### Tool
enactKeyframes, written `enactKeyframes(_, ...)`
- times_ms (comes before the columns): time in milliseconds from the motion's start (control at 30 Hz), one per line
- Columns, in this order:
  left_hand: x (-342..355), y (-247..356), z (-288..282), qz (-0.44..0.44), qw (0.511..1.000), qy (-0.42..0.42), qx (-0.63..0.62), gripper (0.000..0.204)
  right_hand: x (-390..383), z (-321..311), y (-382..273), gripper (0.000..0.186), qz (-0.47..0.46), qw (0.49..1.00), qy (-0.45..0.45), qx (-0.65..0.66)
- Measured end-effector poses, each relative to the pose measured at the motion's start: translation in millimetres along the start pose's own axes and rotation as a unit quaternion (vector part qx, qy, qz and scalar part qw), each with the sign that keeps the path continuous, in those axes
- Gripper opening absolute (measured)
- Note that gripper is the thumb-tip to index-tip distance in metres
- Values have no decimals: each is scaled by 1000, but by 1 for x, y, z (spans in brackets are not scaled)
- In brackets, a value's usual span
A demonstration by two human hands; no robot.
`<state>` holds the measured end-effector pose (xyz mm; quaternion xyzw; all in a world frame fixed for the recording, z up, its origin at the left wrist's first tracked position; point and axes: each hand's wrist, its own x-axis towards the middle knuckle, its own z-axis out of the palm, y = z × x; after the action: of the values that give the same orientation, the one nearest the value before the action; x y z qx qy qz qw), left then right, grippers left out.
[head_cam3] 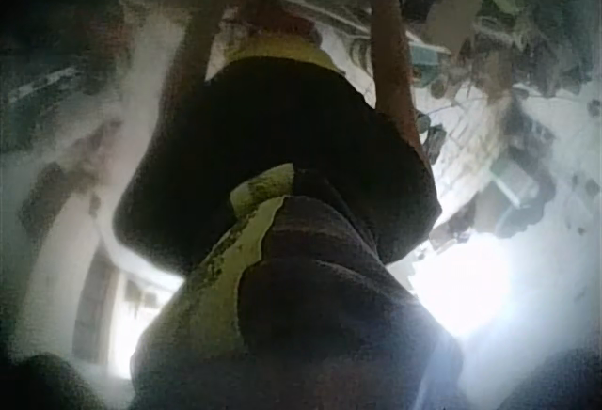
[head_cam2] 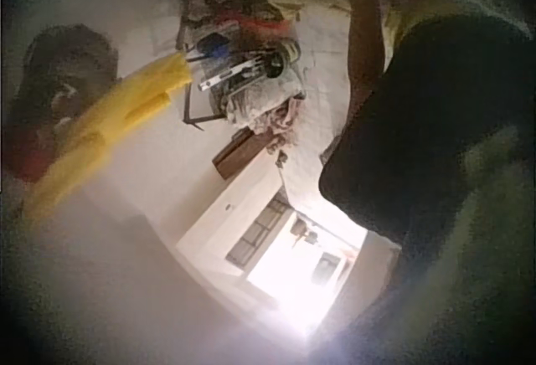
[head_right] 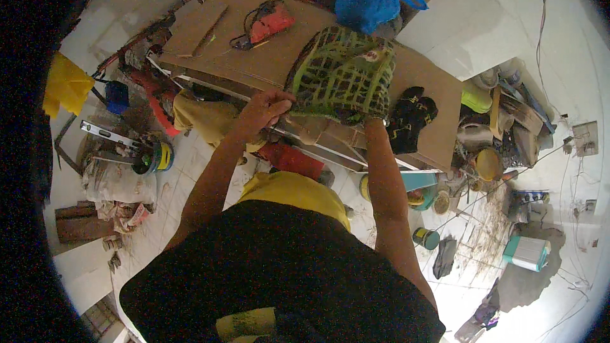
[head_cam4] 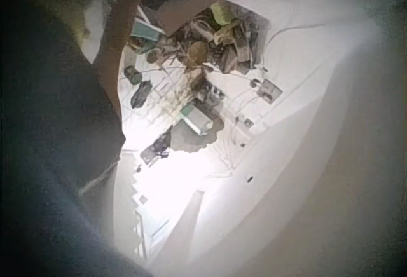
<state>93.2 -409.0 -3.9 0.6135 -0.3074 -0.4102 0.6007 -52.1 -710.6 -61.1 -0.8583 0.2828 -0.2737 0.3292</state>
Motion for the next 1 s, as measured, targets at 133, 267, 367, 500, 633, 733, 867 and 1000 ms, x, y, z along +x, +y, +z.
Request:
enactKeyframes(133, 17, -10, 16, -55, 996, -36, 55, 34, 9, 8, -2, 37, -10, 1000, -4, -8)
enactKeyframes(267, 29, -9, 39, -68, 995, -56, 43, 37, 31, 41, -14, 37, -15, 999, -4, -38)
enactKeyframes(367, 28, -7, 51, -10, 998, -2, 64, 38, 33, 59, -19, 36, -9, 997, -8, -72)
enactKeyframes(500, 14, -3, 23, 80, 979, 89, 164, 40, -1, 41, -43, 35, 57, 973, -143, -170)
enactKeyframes(633, -18, -10, -6, -16, 986, 151, 73, 42, -82, -41, -121, 36, -198, 909, -345, -124)
enactKeyframes(733, -31, -27, -14, -44, 988, 130, 70, 40, -97, -77, -79, 45, -75, 979, -163, 96)
enactKeyframes(867, -33, -28, -2, -27, 974, 157, 158, 43, -63, -75, -50, 44, 66, 977, -108, 174)
enactKeyframes(1000, -8, -42, -25, -29, 922, 85, 377, 47, -66, -43, 8, 38, -105, 975, -157, -115)
